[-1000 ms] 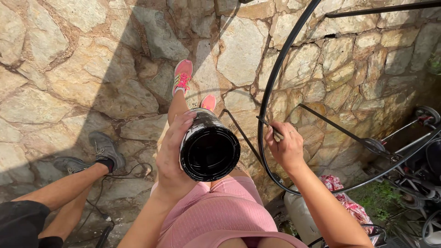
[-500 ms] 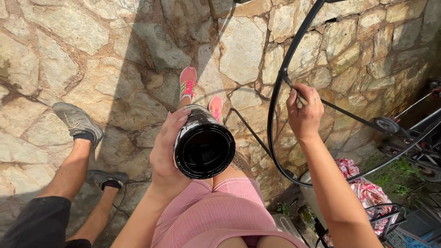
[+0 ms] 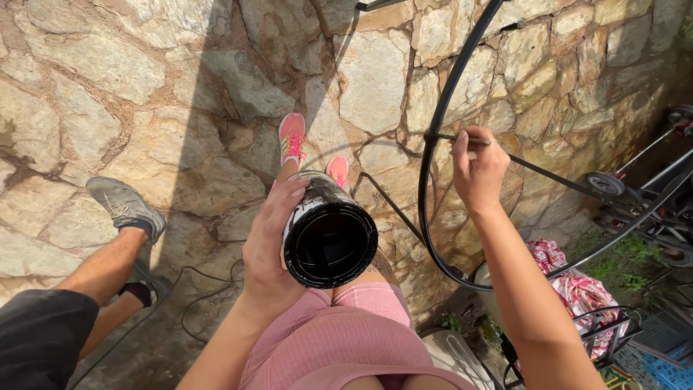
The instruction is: Painting a circular metal frame with black paint using a small brush
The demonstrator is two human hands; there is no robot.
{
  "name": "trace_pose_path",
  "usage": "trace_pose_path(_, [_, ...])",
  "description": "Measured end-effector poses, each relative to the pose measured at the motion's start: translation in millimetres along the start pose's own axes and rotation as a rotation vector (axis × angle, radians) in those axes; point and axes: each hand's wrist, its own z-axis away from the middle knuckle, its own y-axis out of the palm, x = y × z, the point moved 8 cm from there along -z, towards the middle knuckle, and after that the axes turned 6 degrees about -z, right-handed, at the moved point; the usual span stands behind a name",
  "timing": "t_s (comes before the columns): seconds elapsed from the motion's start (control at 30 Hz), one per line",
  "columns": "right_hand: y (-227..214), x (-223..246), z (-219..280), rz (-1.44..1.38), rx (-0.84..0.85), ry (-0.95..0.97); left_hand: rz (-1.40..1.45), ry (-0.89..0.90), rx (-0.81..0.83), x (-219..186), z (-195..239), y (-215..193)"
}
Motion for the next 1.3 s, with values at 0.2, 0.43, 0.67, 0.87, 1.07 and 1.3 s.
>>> trace_pose_path(0.2, [-17, -2, -55, 0.001, -0.244, -0.236, -0.021, -0.017, 0.018, 6, 1, -3])
trace_pose_path(0.43, [3, 39, 38, 0.094, -0.049, -0.202, -0.013, -0.013, 0.007, 9, -6, 2])
trace_pose_path(0.67, [-88, 105, 41, -0.236, -0.333, -0.125, -0.079, 0.090, 0.029, 6, -22, 18])
trace_pose_path(0.87, [-116, 219, 44, -0.255, -0.167, -0.395, -0.296, 0.241, 0.311, -4, -24, 50])
trace_pose_path(1.07, [-77, 218, 44, -0.176, 0.015, -0.520, -0.241, 0.283, 0.304, -13, -23, 64])
trace_pose_path(1.3, [-67, 116, 80, -0.852, -0.525, 0.634, -0.205, 0.240, 0.291, -7, -23, 76])
